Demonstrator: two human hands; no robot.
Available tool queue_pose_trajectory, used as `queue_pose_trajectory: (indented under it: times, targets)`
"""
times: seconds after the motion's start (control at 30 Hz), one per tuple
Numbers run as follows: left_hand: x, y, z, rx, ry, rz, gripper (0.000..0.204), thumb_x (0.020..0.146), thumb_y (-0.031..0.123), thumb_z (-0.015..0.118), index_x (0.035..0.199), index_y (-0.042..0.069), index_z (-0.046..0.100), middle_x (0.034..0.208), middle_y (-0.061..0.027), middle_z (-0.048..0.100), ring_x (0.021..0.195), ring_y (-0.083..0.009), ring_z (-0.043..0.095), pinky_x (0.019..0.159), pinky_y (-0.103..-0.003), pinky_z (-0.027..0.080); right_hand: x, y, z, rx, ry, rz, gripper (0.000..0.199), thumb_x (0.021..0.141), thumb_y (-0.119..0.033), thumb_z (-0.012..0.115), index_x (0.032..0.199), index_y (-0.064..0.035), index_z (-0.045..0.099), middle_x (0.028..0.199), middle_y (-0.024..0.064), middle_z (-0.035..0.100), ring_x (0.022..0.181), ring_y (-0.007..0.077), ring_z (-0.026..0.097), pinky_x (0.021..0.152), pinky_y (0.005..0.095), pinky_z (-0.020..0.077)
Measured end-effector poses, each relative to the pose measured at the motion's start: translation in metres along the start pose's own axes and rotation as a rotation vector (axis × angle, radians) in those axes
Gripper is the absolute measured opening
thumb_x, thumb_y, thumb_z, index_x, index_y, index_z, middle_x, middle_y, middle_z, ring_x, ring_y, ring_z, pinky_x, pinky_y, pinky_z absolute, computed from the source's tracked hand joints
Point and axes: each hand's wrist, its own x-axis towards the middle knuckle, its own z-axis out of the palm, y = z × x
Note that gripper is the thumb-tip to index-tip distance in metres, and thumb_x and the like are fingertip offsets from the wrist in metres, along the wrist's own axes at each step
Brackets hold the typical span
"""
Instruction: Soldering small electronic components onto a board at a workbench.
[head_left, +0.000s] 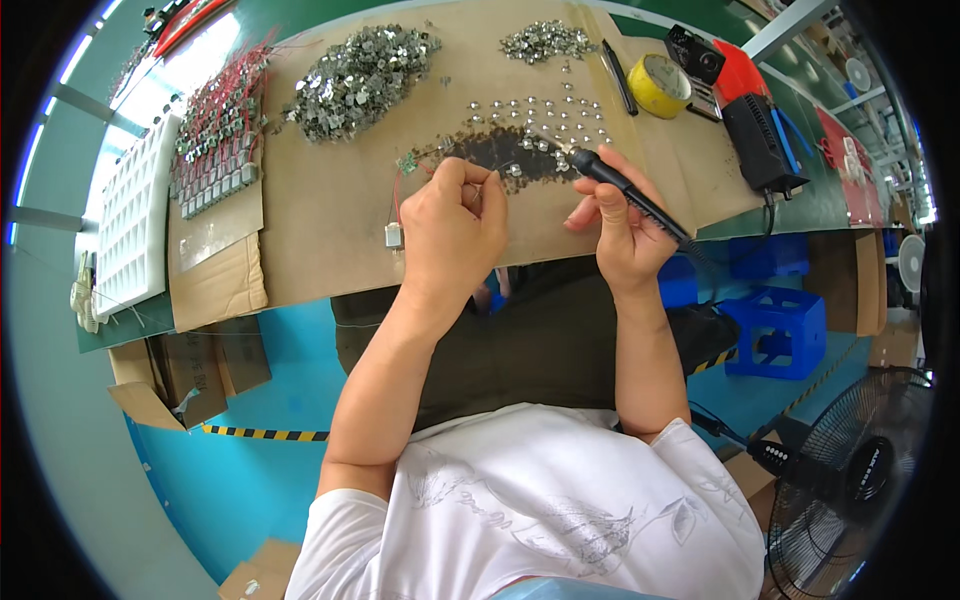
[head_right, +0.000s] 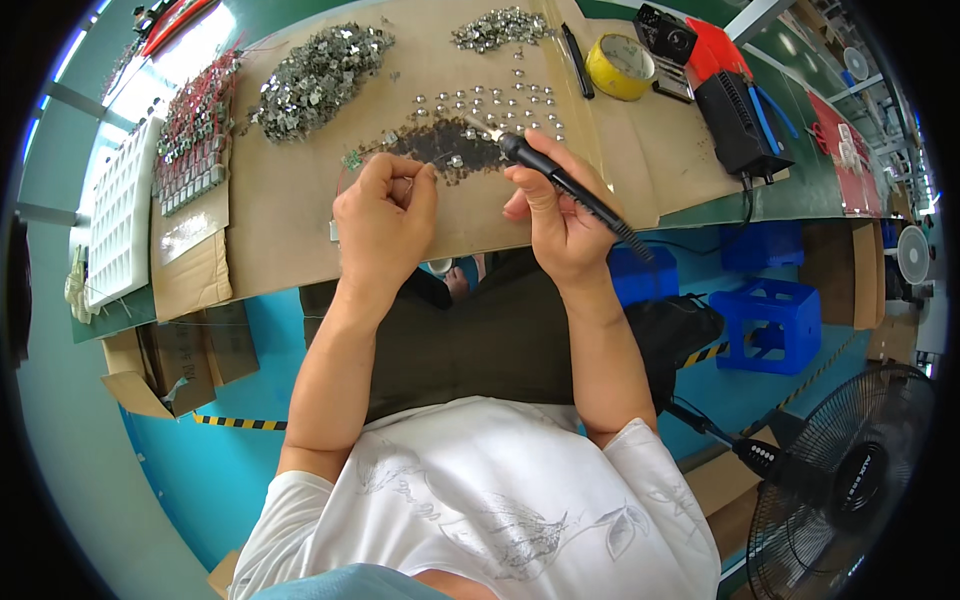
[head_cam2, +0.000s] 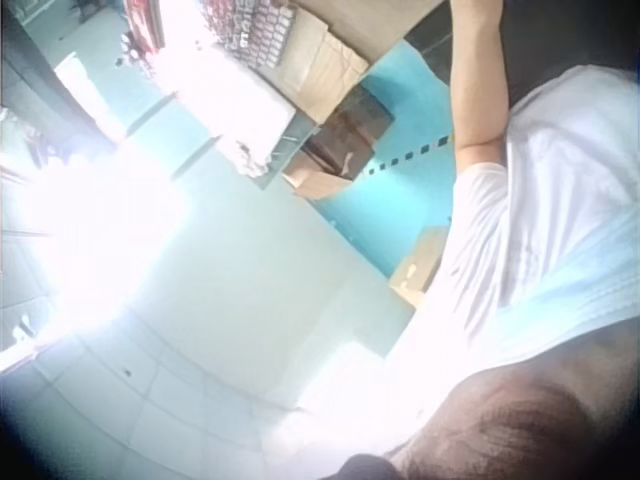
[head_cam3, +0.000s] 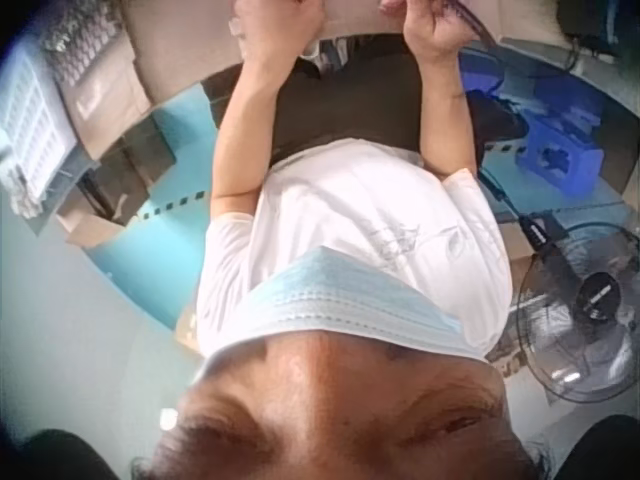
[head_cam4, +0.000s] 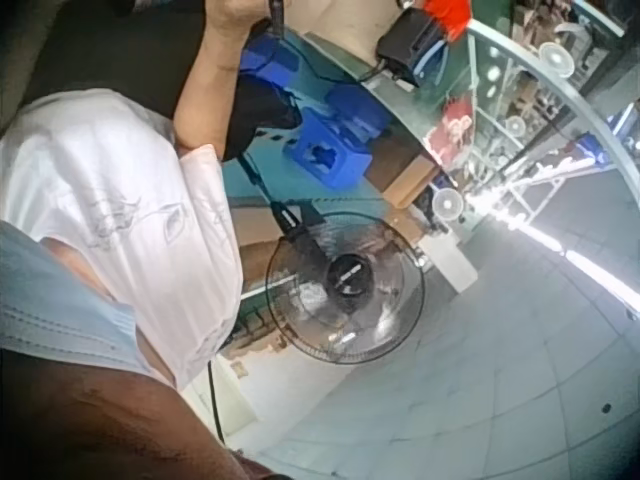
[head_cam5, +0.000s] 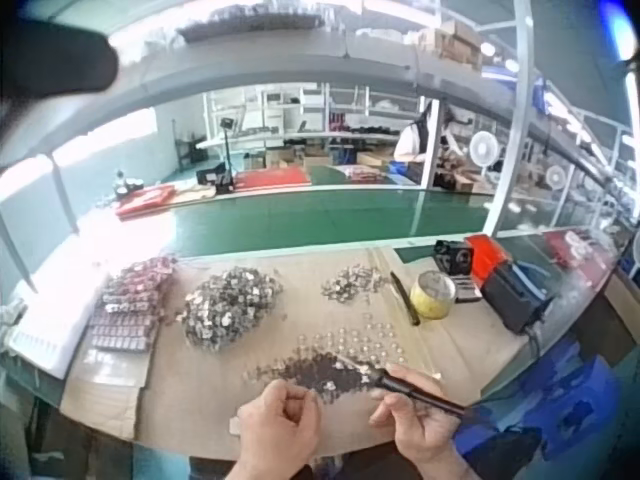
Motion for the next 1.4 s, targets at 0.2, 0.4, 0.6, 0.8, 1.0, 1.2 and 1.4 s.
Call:
queue_pose_trajectory:
  times: [0.2, 0.4, 0.6, 0.8, 1.0, 1.2, 1.4]
  targets:
    - [0.0025, -0.0008, -0.0031, 0.007, -0.032, -0.071, 0.014, 0.088, 0.001, 0.073, 0.081, 0.002, 0.061, 0.056, -0.0048, 0.059, 0.049, -0.0128, 0.057, 0.051, -0.028, 0.045, -0.004, -0.0055, 0.0041, -0.085, 0.048, -0.014, 0.013, 0.1, -0.003, 0.07, 0.11, 0.0046, 0.073, 0.082, 0.0071, 0.072, 0.064, 0.0086, 0.069, 0.053, 0.021, 0.0562]
    - [0.003, -0.0036, -0.0025, -0.017, -0.02, -0.109, 0.012, 0.087, 0.006, 0.075, 0.079, 0.002, 0.066, 0.054, 0.0002, 0.058, 0.05, -0.0054, 0.049, 0.054, -0.025, 0.043, -0.0023, -0.007, 0.0046, -0.163, 0.017, -0.028, 0.009, 0.096, -0.001, 0.07, 0.101, 0.0045, 0.075, 0.08, 0.0072, 0.072, 0.061, 0.0101, 0.071, 0.052, 0.0205, 0.0552]
    - [0.004, -0.0031, -0.0032, -0.015, -0.05, -0.115, 0.012, 0.087, 0.006, 0.075, 0.08, 0.002, 0.066, 0.059, -0.0027, 0.063, 0.053, -0.0074, 0.055, 0.056, -0.026, 0.046, -0.0011, -0.0046, 0.0027, -0.217, -0.003, -0.052, 0.009, 0.097, -0.003, 0.07, 0.1, 0.0036, 0.075, 0.077, 0.0065, 0.072, 0.059, 0.0108, 0.072, 0.051, 0.0196, 0.053]
    - [0.0042, -0.0029, -0.0034, -0.001, -0.064, -0.141, 0.011, 0.087, 0.006, 0.075, 0.082, 0.001, 0.067, 0.062, -0.004, 0.066, 0.054, -0.0082, 0.058, 0.057, -0.027, 0.048, -0.0016, -0.0059, 0.0042, -0.196, 0.004, -0.037, 0.01, 0.097, -0.004, 0.07, 0.101, 0.0038, 0.075, 0.076, 0.0067, 0.072, 0.059, 0.0104, 0.071, 0.051, 0.0195, 0.0525]
    - [0.0052, -0.0053, -0.0025, 0.011, -0.075, -0.123, 0.011, 0.088, 0.007, 0.075, 0.082, 0.0, 0.068, 0.064, -0.0047, 0.067, 0.055, -0.0089, 0.059, 0.057, -0.027, 0.048, -0.0015, -0.004, 0.0022, -0.217, -0.009, -0.049, 0.01, 0.097, -0.004, 0.07, 0.101, 0.0039, 0.075, 0.076, 0.0066, 0.072, 0.059, 0.0103, 0.071, 0.05, 0.0196, 0.0526]
    - [0.0054, -0.0072, -0.0017, 0.006, -0.086, -0.135, 0.012, 0.089, 0.008, 0.075, 0.082, 0.0, 0.068, 0.061, -0.0044, 0.067, 0.052, -0.0089, 0.059, 0.054, -0.028, 0.047, -0.0011, -0.0045, 0.003, -0.251, -0.017, -0.084, 0.009, 0.097, -0.004, 0.07, 0.1, 0.0031, 0.075, 0.075, 0.0064, 0.071, 0.058, 0.0106, 0.071, 0.05, 0.0196, 0.0519]
    - [0.0058, -0.0093, -0.0009, 0.003, -0.106, -0.136, 0.013, 0.091, 0.008, 0.074, 0.084, -0.001, 0.068, 0.06, -0.0039, 0.066, 0.048, -0.0093, 0.06, 0.05, -0.028, 0.046, 0.0001, -0.0053, 0.0016, -0.276, -0.021, -0.106, 0.008, 0.096, -0.004, 0.07, 0.099, 0.0026, 0.075, 0.075, 0.0057, 0.07, 0.058, 0.0107, 0.07, 0.049, 0.0199, 0.0497]
